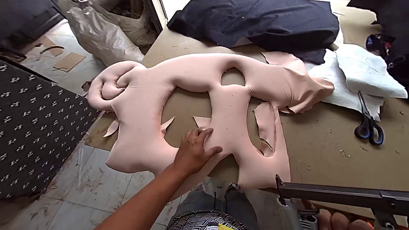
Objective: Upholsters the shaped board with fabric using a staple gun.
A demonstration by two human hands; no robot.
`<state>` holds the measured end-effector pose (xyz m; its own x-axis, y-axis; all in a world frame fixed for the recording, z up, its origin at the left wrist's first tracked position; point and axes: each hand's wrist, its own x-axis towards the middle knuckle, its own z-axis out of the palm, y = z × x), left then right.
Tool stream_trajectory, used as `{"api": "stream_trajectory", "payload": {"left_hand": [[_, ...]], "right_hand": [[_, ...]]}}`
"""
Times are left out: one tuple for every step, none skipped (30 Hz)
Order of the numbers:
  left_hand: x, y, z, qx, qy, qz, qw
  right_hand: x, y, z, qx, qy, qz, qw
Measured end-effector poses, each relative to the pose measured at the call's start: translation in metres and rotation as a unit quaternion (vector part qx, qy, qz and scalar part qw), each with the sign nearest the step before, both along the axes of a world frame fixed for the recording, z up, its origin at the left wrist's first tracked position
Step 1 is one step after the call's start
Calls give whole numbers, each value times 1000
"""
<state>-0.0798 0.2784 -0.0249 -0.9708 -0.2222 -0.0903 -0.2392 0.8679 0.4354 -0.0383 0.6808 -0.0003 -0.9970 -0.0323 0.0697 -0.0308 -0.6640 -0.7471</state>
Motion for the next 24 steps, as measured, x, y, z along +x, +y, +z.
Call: {"api": "stream_trajectory", "payload": {"left_hand": [[0, 1, -4, 12, -18, 8, 1000], [1, 4, -6, 24, -21, 13, 999], [1, 6, -6, 31, -19, 16, 999], [1, 7, -6, 31, -14, 15, 999], [1, 8, -7, 27, -10, 12, 999], [1, 8, -7, 23, -9, 7, 1000], [1, 8, -6, 17, -10, 1, 1000], [1, 9, -6, 10, -12, -6, 1000], [1, 9, -6, -1, -14, -13, 1000], [1, 10, -7, -12, -14, -21, 1000], [2, 10, -8, -22, -10, -30, 999], [3, 10, -9, -28, -7, -37, 999], [4, 11, -9, -37, -4, -42, 998], [5, 11, -11, -45, 1, -45, 998], [5, 12, -12, -52, 7, -47, 998], [7, 13, -13, -59, 11, -47, 997], [8, 15, -14, -65, 13, -47, 997], [8, 16, -14, -74, 19, -46, 996], [8, 16, -16, -82, 28, -46, 995], [8, 15, -17, -81, 37, -51, 995], [10, 12, -17, -69, 43, -58, 995], [12, 6, -14, -42, 41, -65, 996], [15, 0, -9, -12, 28, -72, 997], [19, -4, -5, 5, 13, -77, 997]], "right_hand": [[1, -2, -1, 4, 12, 18, 1000], [2, -4, 0, 8, 20, 33, 999], [1, -8, 2, 13, 29, 41, 999], [-1, -12, 3, 17, 37, 44, 998], [-4, -15, 4, 27, 44, 45, 998], [-8, -16, 3, 41, 52, 47, 997], [-11, -17, 1, 57, 57, 48, 996], [-16, -17, -1, 78, 58, 50, 994], [-21, -19, -3, 98, 57, 52, 992], [-27, -21, -4, 115, 56, 56, 990], [-32, -24, -5, 127, 58, 63, 988], [-37, -27, -6, 139, 61, 72, 986], [-42, -31, -6, 148, 66, 81, 983], [-48, -35, -6, 154, 71, 90, 981], [-52, -38, -6, 161, 77, 97, 979], [-55, -42, -5, 171, 82, 100, 977], [-58, -46, -5, 184, 85, 106, 974], [-60, -50, -4, 199, 87, 113, 970], [-63, -54, -2, 218, 92, 120, 964], [-64, -59, 0, 241, 99, 121, 958], [-65, -65, 1, 261, 106, 124, 951], [-66, -69, 1, 276, 112, 132, 946], [-68, -72, 0, 286, 119, 145, 940], [-68, -72, -1, 298, 126, 154, 934]]}}
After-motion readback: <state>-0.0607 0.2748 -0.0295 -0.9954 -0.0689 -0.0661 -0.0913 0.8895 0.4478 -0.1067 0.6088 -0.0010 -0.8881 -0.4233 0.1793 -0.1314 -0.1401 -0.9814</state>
